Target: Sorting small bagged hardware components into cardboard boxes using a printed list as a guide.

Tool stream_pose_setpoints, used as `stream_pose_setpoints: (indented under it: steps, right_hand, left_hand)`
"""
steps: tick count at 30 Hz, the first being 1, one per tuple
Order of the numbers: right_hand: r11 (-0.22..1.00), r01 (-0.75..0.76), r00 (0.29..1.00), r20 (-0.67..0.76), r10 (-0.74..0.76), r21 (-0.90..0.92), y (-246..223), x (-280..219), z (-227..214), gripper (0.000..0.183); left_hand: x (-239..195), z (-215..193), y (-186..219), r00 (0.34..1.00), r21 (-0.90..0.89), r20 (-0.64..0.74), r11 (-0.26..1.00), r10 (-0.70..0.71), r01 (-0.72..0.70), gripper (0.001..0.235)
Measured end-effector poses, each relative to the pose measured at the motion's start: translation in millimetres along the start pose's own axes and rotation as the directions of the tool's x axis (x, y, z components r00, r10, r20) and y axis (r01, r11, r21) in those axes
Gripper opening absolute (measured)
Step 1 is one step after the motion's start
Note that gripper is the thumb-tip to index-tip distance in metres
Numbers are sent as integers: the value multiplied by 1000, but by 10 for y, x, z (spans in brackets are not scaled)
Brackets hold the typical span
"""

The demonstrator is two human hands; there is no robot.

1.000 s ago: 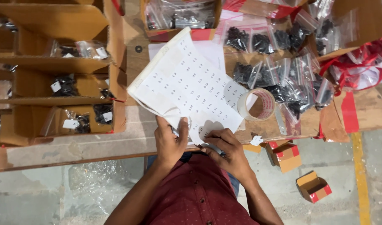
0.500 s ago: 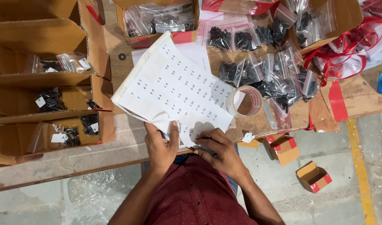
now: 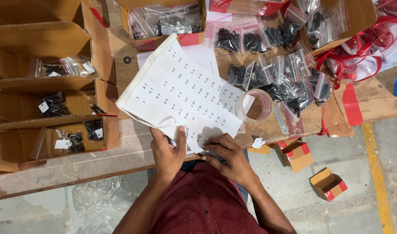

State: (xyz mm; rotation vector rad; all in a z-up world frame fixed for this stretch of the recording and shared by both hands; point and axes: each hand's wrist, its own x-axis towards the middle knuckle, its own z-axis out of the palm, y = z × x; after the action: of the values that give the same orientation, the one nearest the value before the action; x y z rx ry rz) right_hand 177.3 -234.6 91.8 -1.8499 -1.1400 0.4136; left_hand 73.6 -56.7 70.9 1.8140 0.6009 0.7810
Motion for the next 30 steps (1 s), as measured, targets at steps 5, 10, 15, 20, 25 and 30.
stream_pose_setpoints:
  steps: [5, 10, 15, 20, 25, 30]
  right_hand:
    - [1000, -1, 1000, 3, 1, 4, -1, 0, -5, 29]
    - [1000, 10, 1000, -2, -10, -8, 14, -3, 7, 29]
    - [1000, 21, 1000, -11, -21, -2, -28, 18, -9, 29]
    - [1000, 14, 1000, -5, -14, 1, -63, 45, -23, 30]
    - [999, 17, 1000, 17, -17, 35, -74, 50, -30, 30]
    - [998, 57, 998, 3, -58, 27, -90, 68, 3, 28]
  left_hand:
    - [-6, -2, -2, 1000, 14, -1, 1000, -7, 7, 47]
    - [-14, -1, -20, 1000, 11, -6, 1000, -2, 3, 48]
    - [6, -4, 16, 1000, 13, 0, 1000, 27, -27, 50]
    - [-30, -22, -122, 999, -10, -5, 999, 52, -52, 55]
    - [-59, -174, -72, 986, -366, 85, 916, -142, 164, 93]
    - [161, -283, 282, 876, -681, 178, 587, -447, 438, 99]
